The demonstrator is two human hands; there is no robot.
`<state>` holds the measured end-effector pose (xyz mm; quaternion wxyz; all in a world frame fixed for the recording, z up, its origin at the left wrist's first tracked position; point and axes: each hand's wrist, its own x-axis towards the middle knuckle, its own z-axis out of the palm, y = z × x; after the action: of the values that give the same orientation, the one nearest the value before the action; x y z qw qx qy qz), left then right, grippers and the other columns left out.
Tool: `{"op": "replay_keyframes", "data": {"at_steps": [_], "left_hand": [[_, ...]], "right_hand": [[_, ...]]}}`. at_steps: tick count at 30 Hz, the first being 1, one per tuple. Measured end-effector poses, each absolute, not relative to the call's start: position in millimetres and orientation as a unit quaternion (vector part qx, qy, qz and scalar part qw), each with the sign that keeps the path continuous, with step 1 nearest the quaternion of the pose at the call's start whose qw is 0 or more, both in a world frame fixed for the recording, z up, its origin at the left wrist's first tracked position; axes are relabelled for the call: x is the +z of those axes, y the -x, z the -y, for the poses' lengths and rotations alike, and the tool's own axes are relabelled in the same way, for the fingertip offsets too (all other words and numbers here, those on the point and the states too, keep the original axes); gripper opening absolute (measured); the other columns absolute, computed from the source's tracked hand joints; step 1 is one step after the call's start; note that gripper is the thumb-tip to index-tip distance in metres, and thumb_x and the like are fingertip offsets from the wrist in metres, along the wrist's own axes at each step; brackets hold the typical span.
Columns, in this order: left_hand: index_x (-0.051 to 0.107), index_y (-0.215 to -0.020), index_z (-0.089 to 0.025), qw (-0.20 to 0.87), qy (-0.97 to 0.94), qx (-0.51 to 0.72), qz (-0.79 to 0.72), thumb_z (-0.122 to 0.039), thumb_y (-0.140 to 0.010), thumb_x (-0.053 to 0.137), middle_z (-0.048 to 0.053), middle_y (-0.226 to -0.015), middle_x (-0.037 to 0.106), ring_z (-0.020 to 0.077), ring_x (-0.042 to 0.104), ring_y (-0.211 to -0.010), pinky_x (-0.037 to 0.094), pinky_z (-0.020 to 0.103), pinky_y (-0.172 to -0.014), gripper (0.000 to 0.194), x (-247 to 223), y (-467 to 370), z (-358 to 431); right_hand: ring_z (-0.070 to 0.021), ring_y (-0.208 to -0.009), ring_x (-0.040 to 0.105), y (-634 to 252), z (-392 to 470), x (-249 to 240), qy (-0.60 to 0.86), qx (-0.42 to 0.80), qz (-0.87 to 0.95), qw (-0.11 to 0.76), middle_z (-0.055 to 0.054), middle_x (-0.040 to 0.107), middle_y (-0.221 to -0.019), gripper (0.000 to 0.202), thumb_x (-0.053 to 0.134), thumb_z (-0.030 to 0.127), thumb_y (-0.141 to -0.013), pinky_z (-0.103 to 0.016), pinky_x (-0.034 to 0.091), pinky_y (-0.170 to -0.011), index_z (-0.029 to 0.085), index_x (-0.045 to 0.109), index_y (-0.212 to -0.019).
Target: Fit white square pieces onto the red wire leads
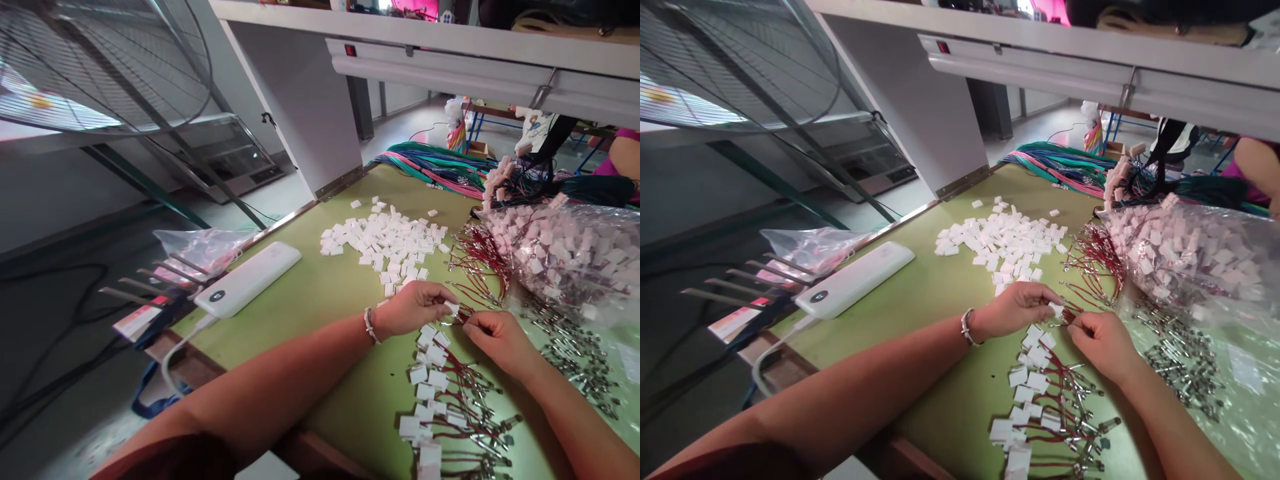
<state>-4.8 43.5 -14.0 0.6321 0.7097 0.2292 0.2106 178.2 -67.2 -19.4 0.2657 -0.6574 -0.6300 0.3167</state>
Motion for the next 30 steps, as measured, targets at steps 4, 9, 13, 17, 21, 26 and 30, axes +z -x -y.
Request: {"op": "replay_keyframes", "data": {"at_steps": [4, 9, 13, 17, 21, 26, 30], "left_hand": [[0.068, -0.091, -0.013, 0.642, -0.705, 0.186, -0.238, -0.015, -0.078, 0.061, -0.002, -0.064, 0.061, 0.0064, 0.055, -0.057, 0.047, 0.019, -0.056, 0.014, -15.2, 3.4, -42.9], [0.067, -0.089, -0.013, 0.631, -0.712, 0.189, -0.244, -0.016, -0.078, 0.062, -0.003, -0.061, 0.06, 0.0067, 0.054, -0.055, 0.047, 0.02, -0.055, 0.012, -14.6, 2.4, -44.3], [0.067, -0.088, -0.014, 0.577, -0.756, 0.206, -0.232, -0.018, -0.079, 0.06, -0.002, -0.062, 0.06, 0.0072, 0.054, -0.057, 0.046, 0.02, -0.057, 0.012, -9.5, 4.0, -47.1], [0.067, -0.088, -0.014, 0.573, -0.767, 0.205, -0.202, -0.021, -0.08, 0.059, -0.002, -0.063, 0.06, 0.0068, 0.053, -0.055, 0.046, 0.02, -0.057, 0.013, -8.9, 4.5, -47.4], [0.066, -0.089, -0.014, 0.589, -0.758, 0.197, -0.198, -0.022, -0.079, 0.058, -0.003, -0.06, 0.058, 0.0061, 0.05, -0.054, 0.044, 0.019, -0.054, 0.014, -10.5, 3.9, -46.7], [0.066, -0.089, -0.014, 0.62, -0.727, 0.185, -0.229, -0.024, -0.078, 0.062, -0.003, -0.06, 0.058, 0.0057, 0.051, -0.054, 0.044, 0.018, -0.052, 0.015, -12.0, 3.4, -47.4], [0.064, -0.093, -0.014, 0.688, -0.661, 0.165, -0.248, -0.027, -0.081, 0.062, -0.003, -0.059, 0.059, 0.0069, 0.056, -0.053, 0.046, 0.019, -0.051, 0.018, -15.8, 1.4, -47.2]], "right_hand": [[-0.0098, -0.053, 0.035, -177.9, 67.3, -17.0, 0.665, 0.33, 0.621, 0.253, 0.004, 0.04, -0.053, 0.031, 0.05, 0.034, -0.082, -0.024, 0.029, -0.051, 0.019, 0.047, -0.054], [-0.0101, -0.054, 0.038, -178.1, 67.1, -16.8, 0.647, 0.32, 0.634, 0.278, 0.004, 0.045, -0.054, 0.029, 0.049, 0.034, -0.083, -0.024, 0.032, -0.052, 0.019, 0.052, -0.058], [-0.0107, -0.057, 0.044, -177.7, 66.6, -16.3, 0.628, 0.311, 0.648, 0.299, 0.002, 0.052, -0.059, 0.026, 0.048, 0.033, -0.085, -0.025, 0.037, -0.056, 0.019, 0.059, -0.066], [-0.0094, -0.054, 0.038, -178.3, 65.7, -18.0, 0.631, 0.314, 0.655, 0.273, 0.004, 0.045, -0.054, 0.027, 0.05, 0.029, -0.084, -0.024, 0.033, -0.053, 0.018, 0.056, -0.06], [-0.0082, -0.051, 0.035, -180.9, 65.2, -19.6, 0.649, 0.326, 0.641, 0.248, 0.005, 0.043, -0.051, 0.027, 0.052, 0.025, -0.082, -0.023, 0.027, -0.049, 0.018, 0.055, -0.056], [-0.0085, -0.053, 0.039, -182.5, 66.3, -17.3, 0.632, 0.339, 0.643, 0.27, 0.004, 0.049, -0.055, 0.023, 0.052, 0.024, -0.082, -0.022, 0.031, -0.051, 0.018, 0.06, -0.061], [-0.0094, -0.054, 0.04, -180.9, 67.3, -14.8, 0.621, 0.34, 0.646, 0.285, 0.004, 0.048, -0.056, 0.025, 0.049, 0.026, -0.084, -0.023, 0.034, -0.053, 0.019, 0.06, -0.062]]}}
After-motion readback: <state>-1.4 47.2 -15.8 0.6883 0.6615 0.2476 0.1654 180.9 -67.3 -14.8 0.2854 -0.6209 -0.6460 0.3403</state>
